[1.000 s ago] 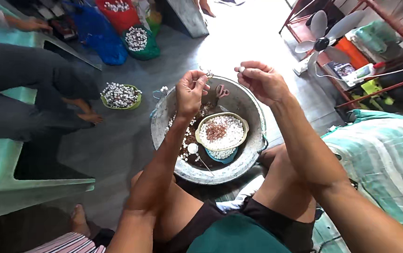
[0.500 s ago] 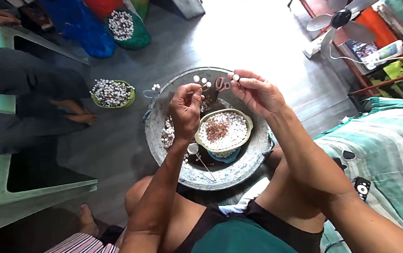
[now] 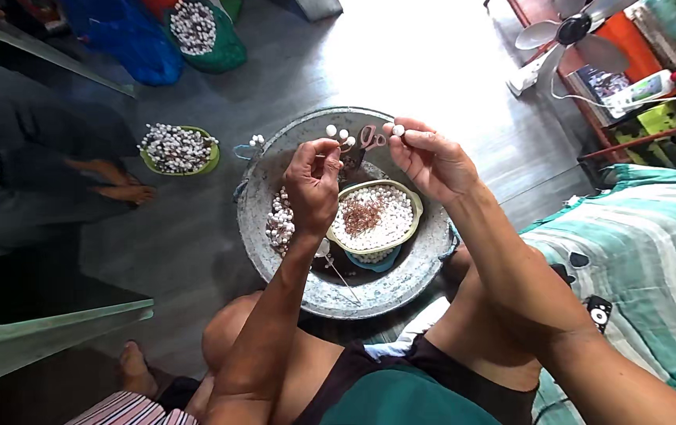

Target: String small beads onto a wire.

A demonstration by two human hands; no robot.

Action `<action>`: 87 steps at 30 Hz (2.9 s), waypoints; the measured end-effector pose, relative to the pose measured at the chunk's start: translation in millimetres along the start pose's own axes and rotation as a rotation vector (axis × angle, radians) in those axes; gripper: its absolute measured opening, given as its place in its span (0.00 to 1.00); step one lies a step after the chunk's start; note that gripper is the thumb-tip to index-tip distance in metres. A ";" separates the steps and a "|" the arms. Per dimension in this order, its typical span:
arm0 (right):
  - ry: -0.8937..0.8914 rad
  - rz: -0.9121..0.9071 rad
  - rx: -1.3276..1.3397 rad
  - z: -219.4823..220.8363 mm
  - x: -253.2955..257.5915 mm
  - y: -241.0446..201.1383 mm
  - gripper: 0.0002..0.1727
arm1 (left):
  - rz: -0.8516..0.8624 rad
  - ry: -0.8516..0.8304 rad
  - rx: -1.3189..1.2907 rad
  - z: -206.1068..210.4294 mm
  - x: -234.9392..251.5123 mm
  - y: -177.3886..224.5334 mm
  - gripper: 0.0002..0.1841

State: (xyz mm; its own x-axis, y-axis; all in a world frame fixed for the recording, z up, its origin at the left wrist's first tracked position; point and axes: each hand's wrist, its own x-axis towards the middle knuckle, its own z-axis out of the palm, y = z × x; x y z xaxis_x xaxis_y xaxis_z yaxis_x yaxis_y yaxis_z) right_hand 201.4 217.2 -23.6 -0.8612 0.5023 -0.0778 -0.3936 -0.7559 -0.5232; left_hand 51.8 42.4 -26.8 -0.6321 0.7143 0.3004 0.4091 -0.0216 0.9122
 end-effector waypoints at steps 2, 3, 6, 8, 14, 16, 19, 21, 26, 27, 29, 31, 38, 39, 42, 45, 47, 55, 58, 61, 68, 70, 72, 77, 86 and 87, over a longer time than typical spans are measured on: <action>0.007 -0.007 -0.026 0.1 -0.1 1.2 0.15 | -0.005 0.007 0.003 1.2 0.2 0.4 0.09; 0.021 -0.015 -0.061 1.8 -0.3 1.6 0.14 | -0.010 0.008 0.007 1.5 0.3 1.4 0.09; 0.070 -0.089 -0.237 8.2 0.9 5.6 0.12 | -0.025 0.009 0.037 2.5 0.8 2.9 0.09; 0.078 -0.146 -0.319 9.6 2.0 9.5 0.11 | -0.025 0.005 0.047 2.8 0.0 2.5 0.08; 0.121 -0.097 -0.497 11.4 -9.3 11.6 0.18 | -0.033 0.030 0.090 6.2 5.6 -6.2 0.09; 0.146 -0.098 -0.449 7.4 -3.1 9.4 0.18 | -0.061 0.052 0.057 7.1 13.3 -11.3 0.09; 0.169 -0.082 -0.397 8.0 0.4 7.7 0.15 | -0.106 0.055 -0.040 2.4 14.2 -4.2 0.08; 0.199 -0.071 -0.378 10.7 -0.4 7.3 0.14 | -0.145 0.058 -0.133 -1.2 13.6 3.0 0.08; 0.243 -0.131 -0.334 7.5 0.0 11.9 0.14 | -0.164 0.089 -0.347 -7.3 10.5 11.8 0.08; 0.247 -0.143 -0.305 5.1 1.4 12.5 0.14 | -0.149 0.096 -0.372 -7.6 10.3 11.0 0.08; 0.255 -0.146 -0.260 -0.7 2.3 13.3 0.15 | -0.131 0.103 -0.402 -7.0 8.4 10.5 0.07; 0.247 -0.140 -0.238 -5.9 1.9 14.3 0.15 | -0.123 0.099 -0.420 -6.1 6.3 9.5 0.07; 0.229 -0.153 -0.349 1.3 1.3 13.6 0.15 | -0.082 0.103 -0.322 -8.5 8.9 9.3 0.08; 0.219 -0.135 -0.384 4.8 -0.2 12.9 0.15 | -0.062 0.107 -0.281 -10.3 9.3 10.6 0.08; 0.208 -0.080 -0.379 15.4 -4.4 12.2 0.11 | -0.117 0.081 -0.128 -16.5 9.1 11.4 0.10; 0.195 -0.025 -0.323 14.3 -10.8 14.9 0.11 | -0.144 -0.015 -0.095 -18.3 -5.1 2.8 0.11; 0.172 0.008 -0.287 13.1 -13.3 17.4 0.12 | -0.081 -0.044 -0.134 -16.5 -10.6 1.7 0.10; 0.116 0.039 -0.118 7.2 -8.2 16.1 0.15 | 0.018 -0.006 0.054 -2.7 -10.2 1.8 0.08; 0.102 0.043 -0.077 6.6 -9.0 16.2 0.15 | 0.048 0.001 0.097 -1.6 -10.6 1.1 0.08; 0.113 0.055 -0.057 6.9 -9.0 16.5 0.15 | 0.053 0.005 0.097 -1.0 -10.8 2.2 0.08; 0.094 0.045 -0.025 6.6 -8.2 17.2 0.15 | 0.061 0.011 0.135 -0.7 -9.4 5.8 0.08; 0.095 0.046 -0.021 7.1 -8.3 17.2 0.14 | 0.067 0.013 0.137 0.1 -8.8 5.9 0.08; 0.081 0.048 -0.023 5.8 -8.5 17.4 0.14 | 0.068 0.009 0.136 -0.2 -9.0 6.0 0.08; 0.058 0.048 -0.018 6.2 -8.5 18.7 0.13 | 0.109 0.057 0.094 3.9 1.4 -1.4 0.08; 0.060 0.044 -0.051 5.9 -8.7 19.3 0.13 | 0.158 0.079 0.076 7.5 5.6 -2.9 0.07; 0.061 0.046 -0.053 5.7 -8.6 19.5 0.13 | 0.160 0.080 0.075 7.6 5.8 -3.0 0.07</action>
State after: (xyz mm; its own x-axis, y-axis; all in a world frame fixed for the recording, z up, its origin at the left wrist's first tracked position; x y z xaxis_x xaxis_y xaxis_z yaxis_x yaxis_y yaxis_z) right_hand 199.3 195.7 -28.3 -0.8562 0.4932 -0.1538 -0.3347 -0.7563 -0.5621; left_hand 52.0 51.9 -29.9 -0.6037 0.6483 0.4640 0.5547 -0.0764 0.8285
